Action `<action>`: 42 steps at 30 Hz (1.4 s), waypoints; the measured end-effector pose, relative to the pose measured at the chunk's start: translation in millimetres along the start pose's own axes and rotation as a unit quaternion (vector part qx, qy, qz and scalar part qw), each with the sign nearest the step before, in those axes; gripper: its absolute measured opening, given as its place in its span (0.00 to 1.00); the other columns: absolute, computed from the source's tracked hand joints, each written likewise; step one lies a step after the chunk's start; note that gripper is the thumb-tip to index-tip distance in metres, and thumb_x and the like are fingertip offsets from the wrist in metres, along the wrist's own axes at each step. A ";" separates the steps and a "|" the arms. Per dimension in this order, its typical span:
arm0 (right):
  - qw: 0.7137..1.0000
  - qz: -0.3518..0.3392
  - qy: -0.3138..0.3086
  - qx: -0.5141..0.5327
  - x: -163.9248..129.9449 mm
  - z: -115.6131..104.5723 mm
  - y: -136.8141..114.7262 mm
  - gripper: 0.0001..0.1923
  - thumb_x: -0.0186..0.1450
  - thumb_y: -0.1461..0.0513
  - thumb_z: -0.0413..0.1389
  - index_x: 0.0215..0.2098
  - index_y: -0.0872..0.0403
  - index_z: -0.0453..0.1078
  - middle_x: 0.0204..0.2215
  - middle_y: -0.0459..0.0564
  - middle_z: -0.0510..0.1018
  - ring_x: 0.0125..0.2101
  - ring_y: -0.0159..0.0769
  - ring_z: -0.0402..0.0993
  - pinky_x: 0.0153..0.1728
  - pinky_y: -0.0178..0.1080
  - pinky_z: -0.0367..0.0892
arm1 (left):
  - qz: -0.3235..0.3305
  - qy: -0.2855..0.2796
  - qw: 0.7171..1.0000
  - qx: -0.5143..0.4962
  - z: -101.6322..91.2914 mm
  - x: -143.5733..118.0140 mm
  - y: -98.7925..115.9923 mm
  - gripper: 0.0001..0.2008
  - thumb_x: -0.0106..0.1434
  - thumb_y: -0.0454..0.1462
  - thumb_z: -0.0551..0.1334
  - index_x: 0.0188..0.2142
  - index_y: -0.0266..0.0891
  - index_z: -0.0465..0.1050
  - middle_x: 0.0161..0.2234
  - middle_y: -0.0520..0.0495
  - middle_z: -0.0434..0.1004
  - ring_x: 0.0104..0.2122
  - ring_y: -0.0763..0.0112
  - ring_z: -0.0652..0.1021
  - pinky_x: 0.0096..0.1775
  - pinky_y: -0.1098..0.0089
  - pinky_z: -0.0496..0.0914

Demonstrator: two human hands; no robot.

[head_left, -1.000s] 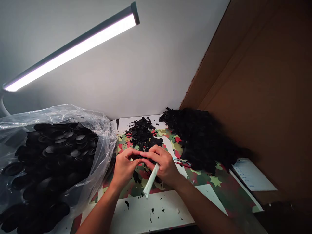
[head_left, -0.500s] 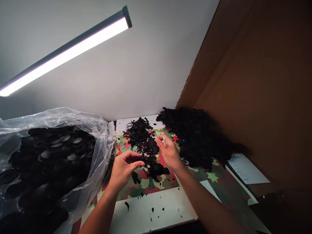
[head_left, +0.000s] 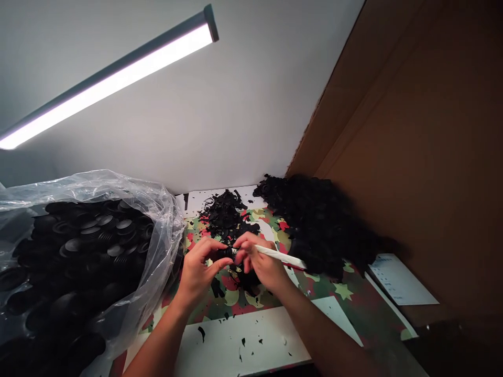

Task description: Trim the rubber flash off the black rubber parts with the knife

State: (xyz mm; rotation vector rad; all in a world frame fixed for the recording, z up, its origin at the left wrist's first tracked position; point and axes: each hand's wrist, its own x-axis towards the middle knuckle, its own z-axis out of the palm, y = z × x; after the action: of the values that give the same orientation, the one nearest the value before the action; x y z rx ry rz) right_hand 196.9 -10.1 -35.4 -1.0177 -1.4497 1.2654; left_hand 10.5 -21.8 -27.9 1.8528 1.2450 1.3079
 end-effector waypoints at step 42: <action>0.968 -0.219 -0.064 -0.109 -4.6 -16.2 -12.4 0.05 0.69 0.60 0.59 0.34 0.49 0.73 0.42 0.51 0.84 0.43 0.41 0.79 0.44 0.45 0.72 | -0.009 -0.005 1.000 0.023 -5.5 3.1 5.6 0.08 0.61 0.41 0.69 0.28 0.41 0.78 0.26 0.50 0.78 0.27 0.69 0.76 0.32 0.70 0.70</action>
State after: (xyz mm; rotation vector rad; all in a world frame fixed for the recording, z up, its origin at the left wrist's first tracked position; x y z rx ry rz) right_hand 213.6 -12.4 -23.0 -0.7073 -1.8242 0.8758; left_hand 7.8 -21.8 -19.9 1.8732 1.2952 1.2691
